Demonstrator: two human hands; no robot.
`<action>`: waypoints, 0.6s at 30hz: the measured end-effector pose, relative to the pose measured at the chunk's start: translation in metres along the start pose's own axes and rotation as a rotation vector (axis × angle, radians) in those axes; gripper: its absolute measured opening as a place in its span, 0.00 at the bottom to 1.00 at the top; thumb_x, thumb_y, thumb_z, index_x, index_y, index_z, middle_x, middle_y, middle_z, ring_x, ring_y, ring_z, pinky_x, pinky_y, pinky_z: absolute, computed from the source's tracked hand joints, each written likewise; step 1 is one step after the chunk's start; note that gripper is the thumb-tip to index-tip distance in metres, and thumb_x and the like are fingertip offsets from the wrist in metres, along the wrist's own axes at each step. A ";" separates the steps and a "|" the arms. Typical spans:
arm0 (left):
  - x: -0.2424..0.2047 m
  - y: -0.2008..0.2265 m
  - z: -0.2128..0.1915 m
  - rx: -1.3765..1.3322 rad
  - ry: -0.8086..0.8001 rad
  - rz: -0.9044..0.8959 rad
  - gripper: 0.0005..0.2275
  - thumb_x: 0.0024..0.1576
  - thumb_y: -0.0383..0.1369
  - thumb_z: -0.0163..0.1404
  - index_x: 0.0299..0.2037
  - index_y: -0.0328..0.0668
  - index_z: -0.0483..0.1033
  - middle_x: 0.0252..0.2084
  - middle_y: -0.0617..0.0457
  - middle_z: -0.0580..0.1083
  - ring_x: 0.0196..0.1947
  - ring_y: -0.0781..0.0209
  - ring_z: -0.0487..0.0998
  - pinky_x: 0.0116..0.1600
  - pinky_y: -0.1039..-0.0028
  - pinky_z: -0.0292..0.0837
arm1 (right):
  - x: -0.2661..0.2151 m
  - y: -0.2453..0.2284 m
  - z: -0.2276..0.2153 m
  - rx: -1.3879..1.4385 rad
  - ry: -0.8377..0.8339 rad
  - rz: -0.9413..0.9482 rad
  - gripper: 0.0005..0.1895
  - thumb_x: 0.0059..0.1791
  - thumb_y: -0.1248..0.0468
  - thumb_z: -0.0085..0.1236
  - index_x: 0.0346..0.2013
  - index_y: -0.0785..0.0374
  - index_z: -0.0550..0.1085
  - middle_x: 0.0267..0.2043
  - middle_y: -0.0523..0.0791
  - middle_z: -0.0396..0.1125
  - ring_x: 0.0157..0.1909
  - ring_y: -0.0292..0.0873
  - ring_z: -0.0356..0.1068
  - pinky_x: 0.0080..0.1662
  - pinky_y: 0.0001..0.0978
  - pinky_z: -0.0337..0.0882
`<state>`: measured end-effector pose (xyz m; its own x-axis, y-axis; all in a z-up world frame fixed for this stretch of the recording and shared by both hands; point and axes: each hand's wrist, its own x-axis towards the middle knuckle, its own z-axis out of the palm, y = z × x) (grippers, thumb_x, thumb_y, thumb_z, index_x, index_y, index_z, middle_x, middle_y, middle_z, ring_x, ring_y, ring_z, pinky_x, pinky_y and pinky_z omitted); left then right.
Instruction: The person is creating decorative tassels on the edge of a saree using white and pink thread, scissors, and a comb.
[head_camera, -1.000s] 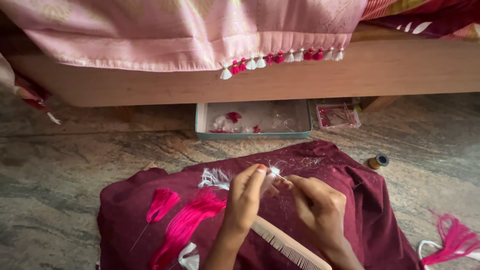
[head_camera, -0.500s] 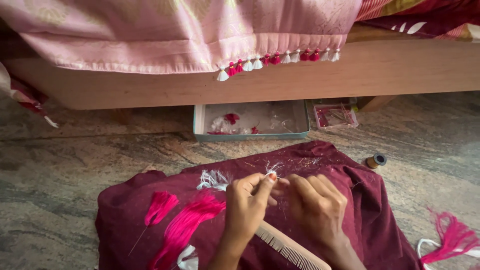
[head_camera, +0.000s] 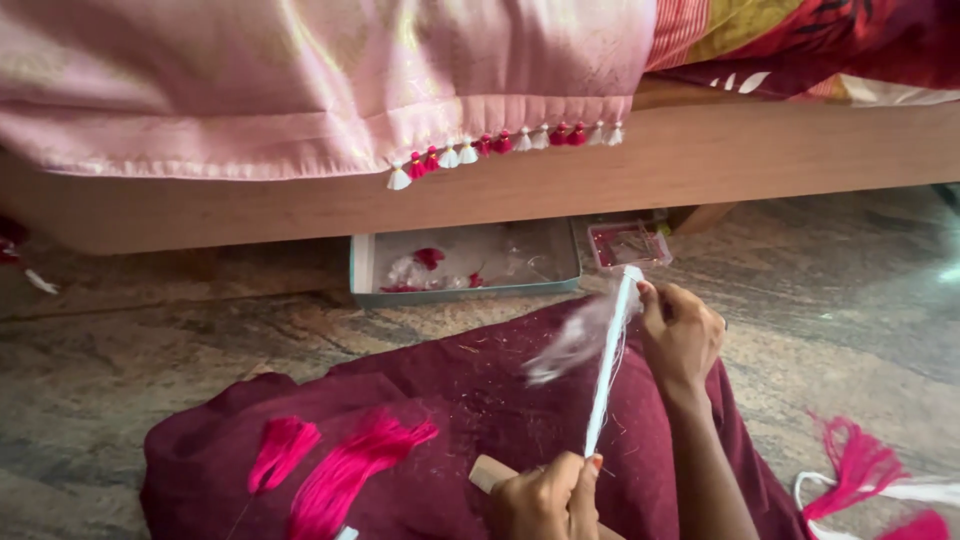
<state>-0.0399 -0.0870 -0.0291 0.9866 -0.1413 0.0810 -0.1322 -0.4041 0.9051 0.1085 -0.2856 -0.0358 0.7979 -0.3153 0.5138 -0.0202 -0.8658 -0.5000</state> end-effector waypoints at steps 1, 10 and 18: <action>-0.002 -0.003 0.000 -0.014 0.066 0.132 0.11 0.61 0.28 0.53 0.26 0.36 0.78 0.18 0.48 0.77 0.17 0.63 0.82 0.20 0.72 0.73 | 0.002 0.005 0.000 -0.021 0.017 -0.039 0.15 0.54 0.57 0.59 0.28 0.63 0.79 0.21 0.46 0.68 0.21 0.38 0.61 0.30 0.34 0.59; 0.017 -0.024 -0.021 -0.200 -0.025 -0.153 0.09 0.61 0.31 0.48 0.34 0.40 0.82 0.23 0.51 0.81 0.22 0.65 0.84 0.28 0.75 0.80 | 0.053 0.028 -0.040 -0.083 -0.011 -0.074 0.16 0.59 0.54 0.60 0.31 0.58 0.80 0.22 0.41 0.69 0.19 0.36 0.58 0.26 0.31 0.57; 0.043 -0.045 -0.012 -0.751 -0.168 -0.311 0.12 0.63 0.36 0.47 0.38 0.37 0.82 0.30 0.57 0.78 0.31 0.71 0.77 0.39 0.79 0.73 | 0.083 -0.024 -0.102 -0.046 0.061 -0.390 0.11 0.60 0.60 0.63 0.36 0.63 0.79 0.31 0.47 0.73 0.28 0.35 0.70 0.38 0.34 0.69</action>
<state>0.0099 -0.0639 -0.0613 0.9326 -0.2797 -0.2283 0.3016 0.2560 0.9184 0.1139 -0.3302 0.0896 0.7141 0.0192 0.6998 0.2490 -0.9412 -0.2282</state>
